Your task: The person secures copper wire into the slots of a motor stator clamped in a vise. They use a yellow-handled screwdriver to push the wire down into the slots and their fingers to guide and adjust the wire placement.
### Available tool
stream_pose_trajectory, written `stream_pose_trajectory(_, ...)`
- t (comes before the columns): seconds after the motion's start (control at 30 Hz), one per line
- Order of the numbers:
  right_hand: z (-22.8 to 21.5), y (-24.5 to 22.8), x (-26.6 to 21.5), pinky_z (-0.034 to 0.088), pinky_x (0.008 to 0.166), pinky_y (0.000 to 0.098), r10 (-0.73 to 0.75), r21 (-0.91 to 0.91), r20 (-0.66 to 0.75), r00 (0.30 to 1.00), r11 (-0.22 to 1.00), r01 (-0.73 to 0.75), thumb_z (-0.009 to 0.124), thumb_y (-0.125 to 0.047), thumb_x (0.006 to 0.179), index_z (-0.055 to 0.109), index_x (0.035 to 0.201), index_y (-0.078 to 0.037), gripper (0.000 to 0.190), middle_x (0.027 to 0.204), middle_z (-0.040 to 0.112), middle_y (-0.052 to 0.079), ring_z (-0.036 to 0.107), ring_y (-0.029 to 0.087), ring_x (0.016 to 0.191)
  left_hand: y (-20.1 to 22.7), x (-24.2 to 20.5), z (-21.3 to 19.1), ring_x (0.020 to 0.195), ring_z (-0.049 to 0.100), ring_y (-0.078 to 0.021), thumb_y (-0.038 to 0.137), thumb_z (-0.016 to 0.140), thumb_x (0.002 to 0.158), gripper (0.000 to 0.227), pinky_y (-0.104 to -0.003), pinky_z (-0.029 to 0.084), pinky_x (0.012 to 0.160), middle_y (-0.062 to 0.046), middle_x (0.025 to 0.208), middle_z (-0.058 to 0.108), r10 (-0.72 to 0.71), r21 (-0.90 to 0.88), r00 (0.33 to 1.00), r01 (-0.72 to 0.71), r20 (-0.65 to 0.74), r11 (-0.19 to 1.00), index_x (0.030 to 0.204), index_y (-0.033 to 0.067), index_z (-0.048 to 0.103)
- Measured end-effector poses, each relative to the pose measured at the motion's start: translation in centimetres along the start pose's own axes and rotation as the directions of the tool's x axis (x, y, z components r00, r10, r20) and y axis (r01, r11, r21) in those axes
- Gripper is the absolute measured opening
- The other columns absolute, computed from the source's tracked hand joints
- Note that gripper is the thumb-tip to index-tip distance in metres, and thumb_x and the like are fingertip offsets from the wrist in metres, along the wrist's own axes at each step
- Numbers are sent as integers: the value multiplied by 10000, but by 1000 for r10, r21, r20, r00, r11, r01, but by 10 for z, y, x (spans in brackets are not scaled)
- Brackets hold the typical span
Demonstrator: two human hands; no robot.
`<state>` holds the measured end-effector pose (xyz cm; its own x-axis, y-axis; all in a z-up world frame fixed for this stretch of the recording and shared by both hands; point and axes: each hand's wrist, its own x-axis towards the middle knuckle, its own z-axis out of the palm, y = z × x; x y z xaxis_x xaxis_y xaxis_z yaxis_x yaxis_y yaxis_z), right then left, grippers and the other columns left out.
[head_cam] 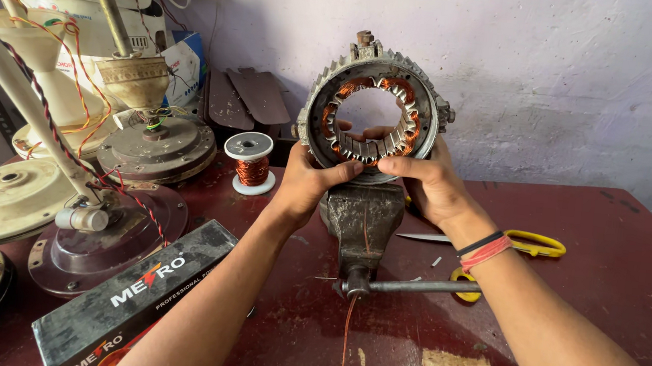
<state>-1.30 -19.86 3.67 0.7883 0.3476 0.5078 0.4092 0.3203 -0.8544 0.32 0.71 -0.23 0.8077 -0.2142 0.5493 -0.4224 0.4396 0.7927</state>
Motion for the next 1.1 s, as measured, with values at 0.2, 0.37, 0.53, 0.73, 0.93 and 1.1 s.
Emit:
stream_pose_trajectory(0.2, -1, 9, 0, 570, 979, 367, -80, -177, -65, 995, 982, 68, 863, -148, 749, 683, 1189, 28, 507, 1097, 748, 120, 715, 201, 1020, 0, 1, -1, 1008, 718, -191, -17, 806, 797, 563, -346, 604, 914, -117, 1110, 736, 17, 51, 1000, -17, -6, 999, 1299, -19, 551)
stream_pose_trajectory(0.37, 0, 11, -1, 577, 1006, 365, -149, -281, -75, 986, 952, 123, 858, -149, 754, 639, 1244, 13, 561, 1147, 740, 109, 721, 190, 1060, 0, 2, -1, 979, 716, -181, -17, 809, 797, 534, -339, 607, 891, -113, 1081, 732, 14, 73, 1000, -12, -24, 997, 1273, -10, 568)
stream_pose_trajectory(0.53, 1, 11, -1, 575, 1006, 377, -150, -255, -38, 988, 957, 135, 839, -143, 751, 412, 1471, -6, 848, 1164, 726, 132, 714, 206, 1071, -1, 1, -1, 969, 719, -186, -12, 815, 789, 541, -346, 610, 888, -113, 1077, 731, -5, 58, 999, 8, -35, 998, 1273, -13, 573)
stream_pose_trajectory(0.73, -5, 20, 0, 536, 1075, 360, -183, -335, -47, 982, 929, 157, 856, -140, 772, 409, 1456, 40, 837, 1281, 650, 88, 644, 183, 1212, -2, 1, -1, 968, 706, -179, -17, 817, 779, 573, -343, 605, 877, -109, 1083, 709, 4, 30, 1000, -3, -31, 1000, 1289, 3, 556)
stream_pose_trajectory(0.93, -9, 23, 0, 565, 1006, 341, -190, -359, -42, 981, 919, 162, 855, -140, 782, 508, 1345, 12, 678, 1224, 666, 79, 655, 165, 1140, -1, 0, 1, 905, 725, -184, -3, 811, 774, 464, -338, 619, 826, -118, 1042, 739, 6, 110, 999, 0, -48, 994, 1192, -37, 613)
stream_pose_trajectory(1.1, -6, 21, 0, 585, 961, 336, -213, -340, 10, 977, 918, 203, 847, -119, 795, 580, 1258, -12, 546, 1166, 685, 58, 670, 156, 1079, 1, 2, 2, 906, 736, -192, 21, 813, 768, 444, -346, 623, 828, -126, 1049, 753, 0, 161, 999, 8, -50, 987, 1170, -59, 640)
